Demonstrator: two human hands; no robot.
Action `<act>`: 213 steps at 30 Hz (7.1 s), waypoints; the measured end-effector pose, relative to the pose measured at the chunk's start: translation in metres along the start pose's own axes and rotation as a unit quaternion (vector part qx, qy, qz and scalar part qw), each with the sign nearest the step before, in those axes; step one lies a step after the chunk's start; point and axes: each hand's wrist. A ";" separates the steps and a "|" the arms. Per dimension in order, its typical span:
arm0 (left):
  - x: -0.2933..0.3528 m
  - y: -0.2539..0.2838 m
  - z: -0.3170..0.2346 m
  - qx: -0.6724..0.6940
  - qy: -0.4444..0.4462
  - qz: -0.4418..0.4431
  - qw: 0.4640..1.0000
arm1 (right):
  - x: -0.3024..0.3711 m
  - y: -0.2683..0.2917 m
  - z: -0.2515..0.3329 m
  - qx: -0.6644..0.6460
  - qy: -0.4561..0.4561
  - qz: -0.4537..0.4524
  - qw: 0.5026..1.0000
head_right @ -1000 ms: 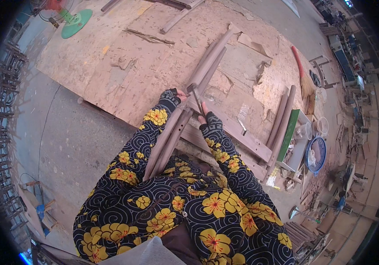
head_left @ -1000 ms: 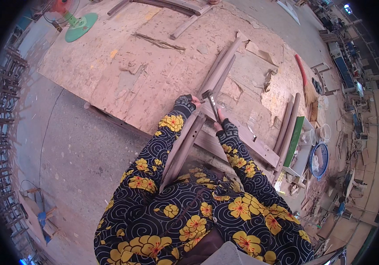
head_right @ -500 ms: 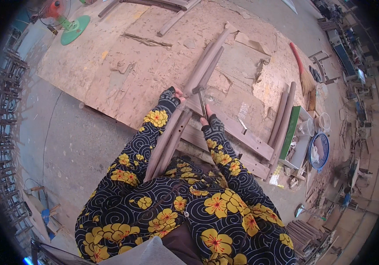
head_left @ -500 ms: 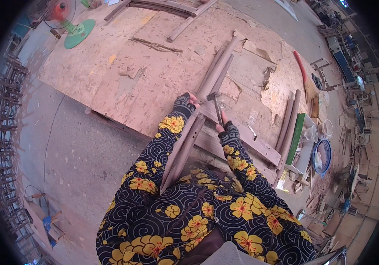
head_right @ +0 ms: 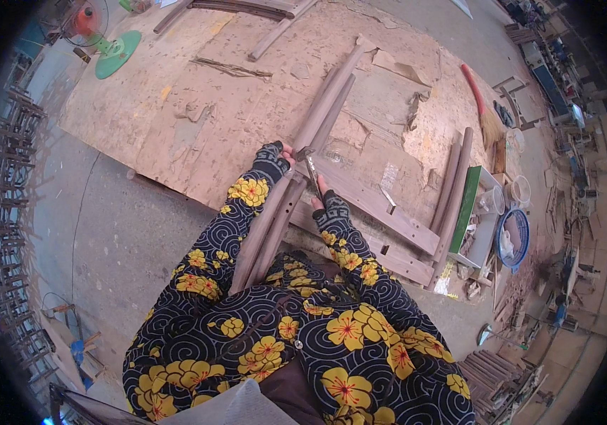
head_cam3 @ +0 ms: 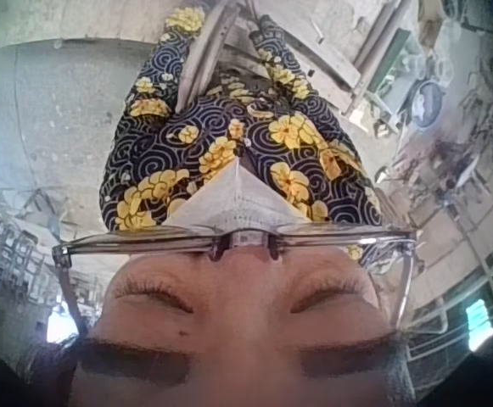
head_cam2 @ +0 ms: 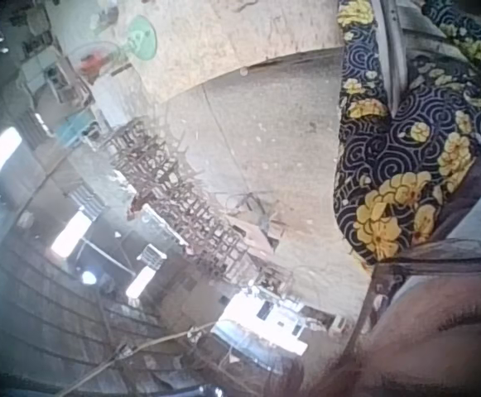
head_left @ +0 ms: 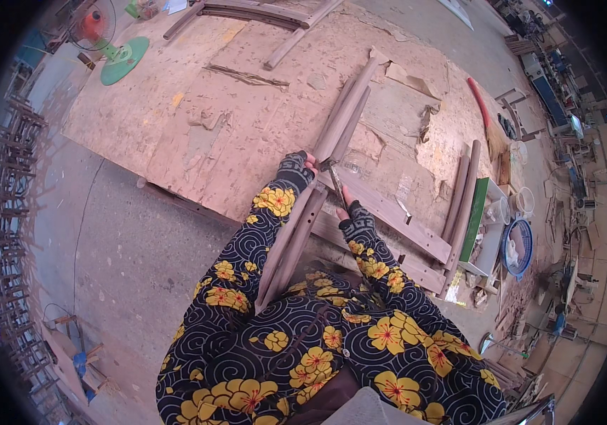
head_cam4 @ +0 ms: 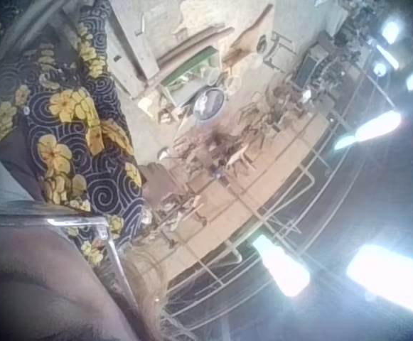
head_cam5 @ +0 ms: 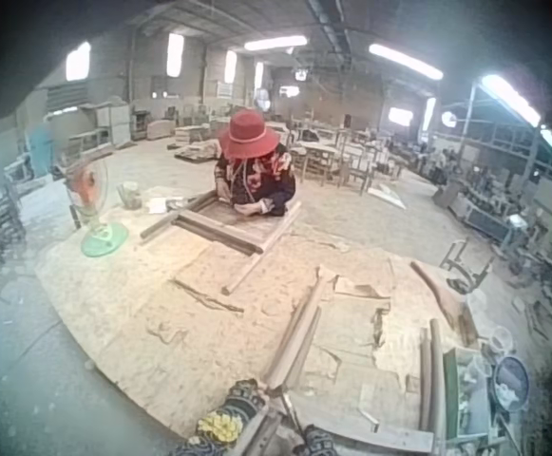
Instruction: Assembling a wooden chair frame by joining components and tapping them into place with a hammer.
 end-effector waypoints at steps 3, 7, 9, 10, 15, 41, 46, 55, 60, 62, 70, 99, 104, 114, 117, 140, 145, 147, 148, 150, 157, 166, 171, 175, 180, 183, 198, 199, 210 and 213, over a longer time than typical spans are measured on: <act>-0.003 0.002 0.006 0.041 -0.010 0.014 0.999 | 0.002 0.001 0.002 0.019 0.017 -0.007 1.000; -0.007 0.004 0.007 -0.007 -0.025 0.013 1.000 | 0.004 0.006 0.007 0.029 0.019 -0.016 0.999; -0.009 0.004 0.002 0.010 -0.015 0.033 0.999 | 0.003 0.012 0.012 -0.009 0.030 0.000 1.000; -0.011 0.003 0.000 0.002 -0.010 0.042 0.999 | 0.004 0.013 0.011 -0.009 0.027 -0.002 1.000; -0.009 0.007 0.009 -0.041 -0.043 0.029 0.998 | 0.008 0.009 -0.001 -0.050 0.014 -0.061 0.997; 0.003 -0.002 0.029 -0.134 -0.208 -0.015 0.969 | 0.005 0.027 0.038 0.087 0.174 -0.234 0.953; 0.019 -0.006 0.024 -0.069 -0.185 -0.068 0.978 | -0.004 0.026 0.018 0.114 0.191 -0.203 0.953; 0.084 0.016 0.033 0.134 0.030 -0.131 0.982 | 0.002 0.026 0.023 0.072 0.283 -0.315 0.903; 0.083 -0.003 0.015 0.024 -0.008 -0.106 0.994 | -0.012 0.037 0.011 0.145 0.212 -0.217 0.942; 0.102 0.013 0.015 -0.015 -0.015 -0.143 0.990 | -0.012 0.040 0.037 0.120 0.256 -0.256 0.924; 0.095 -0.001 0.024 -0.060 -0.045 -0.121 0.990 | -0.016 0.015 0.011 0.109 0.239 -0.222 0.939; 0.104 0.006 0.015 -0.047 -0.017 -0.105 0.993 | -0.002 0.041 0.025 0.056 0.186 -0.286 0.938; 0.103 0.004 0.012 -0.006 -0.032 -0.104 0.994 | 0.002 0.029 0.016 0.015 0.236 -0.332 0.913; 0.111 0.010 0.010 0.009 0.007 -0.117 0.993 | 0.013 0.064 0.080 -0.053 0.101 -0.303 0.946; 0.098 -0.005 0.007 -0.014 -0.048 -0.104 0.993 | -0.015 0.000 -0.088 -0.541 0.132 -0.118 0.822; 0.107 0.002 -0.001 0.136 0.144 -0.163 0.967 | 0.016 0.011 -0.015 -0.060 0.060 -0.135 0.987; 0.113 -0.010 -0.021 0.482 0.220 -0.074 0.845 | 0.026 0.023 0.027 -0.231 -0.040 0.013 0.972; 0.119 -0.014 -0.024 0.555 0.215 -0.039 0.802 | 0.027 0.023 0.036 -0.183 -0.022 0.012 0.983; 0.120 -0.017 -0.026 0.554 0.215 -0.041 0.803 | 0.026 0.023 0.038 -0.169 -0.003 0.027 0.985; 0.123 -0.024 -0.031 0.646 0.230 -0.048 0.727 | 0.028 0.031 0.050 -0.121 0.010 0.062 0.991; 0.135 -0.043 -0.037 0.515 0.108 -0.016 0.850 | 0.021 0.020 0.038 -0.129 0.005 0.081 0.988; 0.135 -0.024 -0.028 0.446 0.097 0.027 0.889 | 0.016 -0.002 0.014 -0.015 0.060 -0.009 0.998; 0.136 -0.018 -0.028 0.449 0.094 0.031 0.888 | 0.012 -0.022 0.008 0.011 0.117 -0.050 0.992; 0.139 -0.010 -0.022 0.435 0.120 0.011 0.893 | 0.012 -0.018 0.015 0.027 0.104 0.004 0.994; 0.139 0.012 -0.015 0.470 0.115 -0.121 0.867 | -0.013 -0.029 -0.015 -0.029 0.058 0.018 0.998; 0.156 0.038 0.018 0.480 0.096 -0.237 0.839 | -0.010 -0.021 -0.021 0.013 0.071 0.053 0.996; 0.180 0.013 0.028 0.430 0.119 -0.251 0.859 | -0.038 -0.032 -0.008 0.272 0.115 0.144 0.945; 0.180 0.010 0.025 0.432 0.118 -0.249 0.859 | -0.033 -0.029 -0.011 0.277 0.118 0.141 0.943; 0.178 0.001 0.024 0.407 0.086 -0.229 0.880 | -0.041 -0.029 -0.005 0.335 0.164 0.167 0.913; 0.179 0.000 0.023 0.408 0.073 -0.236 0.879 | -0.039 -0.030 -0.004 0.340 0.178 0.173 0.907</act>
Point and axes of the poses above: each hand's wrist, its own x-axis away from the middle knuckle, its own y-axis out of the back of the hand, z = x × y, and after that the axes turned 15 degrees about x, right-handed
